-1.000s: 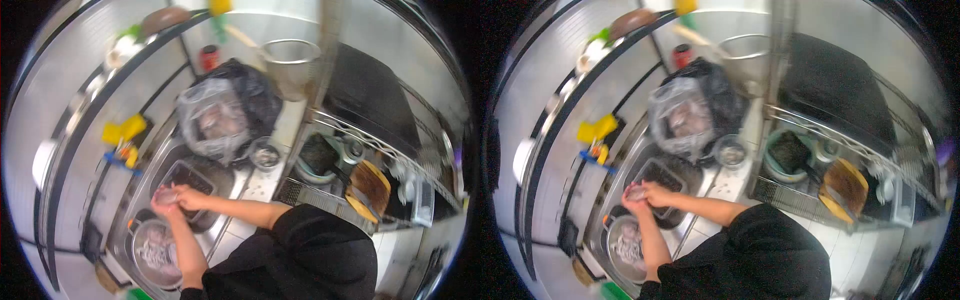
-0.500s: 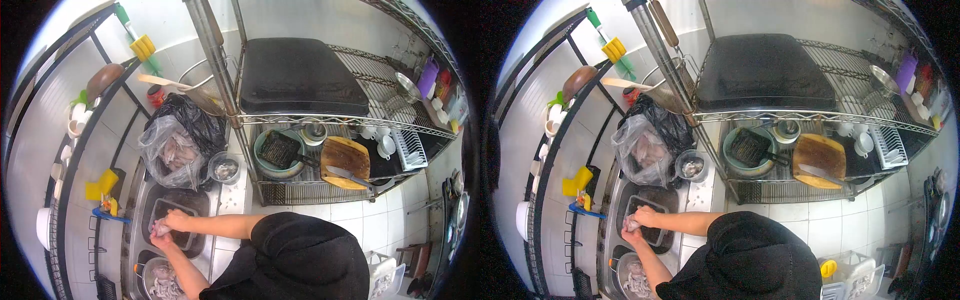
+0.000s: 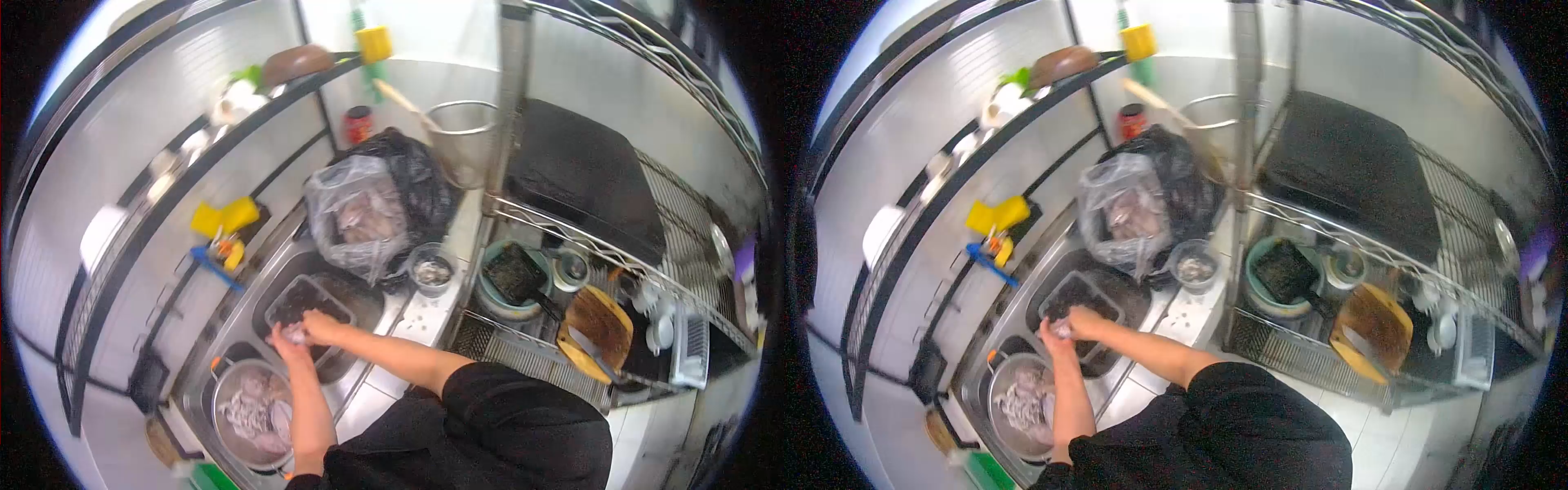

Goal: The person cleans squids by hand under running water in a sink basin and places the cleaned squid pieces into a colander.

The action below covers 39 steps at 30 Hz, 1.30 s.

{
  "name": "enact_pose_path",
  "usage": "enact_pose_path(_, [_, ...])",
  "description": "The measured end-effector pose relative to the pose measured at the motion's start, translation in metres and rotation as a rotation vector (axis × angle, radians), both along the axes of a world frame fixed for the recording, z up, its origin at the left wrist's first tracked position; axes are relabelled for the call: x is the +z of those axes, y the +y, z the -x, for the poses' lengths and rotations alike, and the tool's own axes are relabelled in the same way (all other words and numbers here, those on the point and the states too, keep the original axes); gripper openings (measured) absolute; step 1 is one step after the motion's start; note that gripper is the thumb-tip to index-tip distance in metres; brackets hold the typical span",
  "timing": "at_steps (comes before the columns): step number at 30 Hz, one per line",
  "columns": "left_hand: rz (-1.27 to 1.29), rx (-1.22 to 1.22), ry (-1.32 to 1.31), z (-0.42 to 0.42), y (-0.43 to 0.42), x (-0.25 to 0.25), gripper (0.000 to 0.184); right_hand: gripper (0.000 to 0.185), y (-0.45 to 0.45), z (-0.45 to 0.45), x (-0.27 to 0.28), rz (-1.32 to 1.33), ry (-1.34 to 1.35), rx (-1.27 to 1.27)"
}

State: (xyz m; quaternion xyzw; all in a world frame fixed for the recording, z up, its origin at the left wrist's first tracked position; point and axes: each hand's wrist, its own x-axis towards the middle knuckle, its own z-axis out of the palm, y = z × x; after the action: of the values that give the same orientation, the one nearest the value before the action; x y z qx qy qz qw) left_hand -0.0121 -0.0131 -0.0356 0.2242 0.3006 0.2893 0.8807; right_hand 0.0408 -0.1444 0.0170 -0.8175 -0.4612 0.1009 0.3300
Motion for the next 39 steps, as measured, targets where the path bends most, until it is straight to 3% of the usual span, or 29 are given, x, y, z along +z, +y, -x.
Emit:
enact_pose_path(3, [0.046, 0.023, -0.028, 0.007, -0.018, 0.019, 0.029, 0.019, -0.001, -0.009, 0.007, 0.162, 0.097, 0.094])
enact_pose_path(5, [0.025, 0.095, -0.025, 0.005, -0.013, 0.013, 0.030, 0.018, -0.002, -0.006, 0.012, 0.130, 0.083, 0.129])
enact_pose_path(6, [0.028, 0.129, -0.018, 0.005, -0.009, 0.013, 0.030, 0.021, -0.024, 0.006, 0.067, 0.190, 0.300, 0.224])
enact_pose_path(7, [0.003, 0.158, -0.015, 0.001, -0.005, 0.016, 0.031, 0.021, -0.021, 0.009, 0.053, 0.199, 0.299, 0.255])
enact_pose_path(9, [-0.012, 0.217, -0.014, -0.003, -0.002, 0.025, 0.032, 0.026, -0.012, 0.011, 0.022, 0.096, 0.099, 0.177])
enact_pose_path(12, [-0.021, 0.222, 0.026, 0.002, -0.002, 0.033, 0.029, 0.028, -0.013, 0.015, 0.040, 0.148, -0.039, 0.114])
enact_pose_path(14, [-0.072, 0.113, -0.051, 0.004, 0.008, 0.023, 0.018, 0.029, -0.012, 0.012, 0.038, 0.079, -0.057, 0.147])
enact_pose_path(17, [-0.005, 0.283, -0.046, 0.011, 0.006, 0.045, 0.012, 0.030, -0.031, 0.000, 0.052, 0.016, -0.084, 0.299])
enact_pose_path(19, [0.035, 0.358, -0.013, 0.018, 0.009, 0.058, 0.013, 0.031, -0.045, -0.014, 0.037, -0.059, -0.088, 0.206])
enact_pose_path(20, [0.046, 0.405, -0.065, 0.012, 0.035, 0.029, 0.013, 0.032, -0.058, -0.021, 0.043, -0.088, 0.021, 0.183])
enact_pose_path(21, [0.050, 0.419, -0.057, 0.014, 0.038, 0.032, 0.013, 0.034, -0.070, -0.029, 0.050, -0.118, 0.128, 0.157])
enact_pose_path(23, [0.129, 0.445, -0.119, 0.023, 0.040, 0.046, 0.018, 0.032, -0.078, -0.045, 0.033, -0.159, 0.076, -0.097])
enact_pose_path(27, [0.138, 0.407, -0.269, 0.025, 0.034, 0.051, 0.021, 0.032, -0.079, -0.069, -0.016, -0.017, -0.070, -0.242])
enact_pose_path(28, [0.120, 0.410, -0.259, 0.023, 0.031, 0.054, 0.027, 0.036, -0.082, -0.061, -0.021, 0.113, -0.248, -0.337])
enact_pose_path(30, [0.097, 0.398, -0.269, 0.020, 0.031, 0.060, 0.028, 0.050, -0.074, -0.057, -0.010, 0.221, -0.331, -0.316])
enact_pose_path(33, [0.064, 0.382, -0.299, 0.020, 0.022, 0.063, 0.030, 0.038, -0.034, -0.027, 0.028, -0.275, 0.316, 0.227])
enact_pose_path(34, [0.039, 0.374, -0.337, 0.018, 0.019, 0.065, 0.030, 0.037, -0.029, -0.007, 0.051, -0.294, 0.829, 0.233])
enact_pose_path(35, [0.036, 0.373, -0.338, 0.017, 0.017, 0.068, 0.030, 0.037, -0.020, -0.001, 0.053, -0.297, 0.828, 0.235])
enact_pose_path(37, [-0.005, 0.265, -0.470, 0.016, 0.013, 0.068, 0.028, 0.043, -0.005, 0.004, 0.056, -0.360, 1.405, 0.229])
enact_pose_path(39, [-0.017, 0.222, -0.481, 0.014, 0.009, 0.062, 0.028, 0.043, 0.006, 0.004, 0.043, -0.424, 1.558, 0.322])
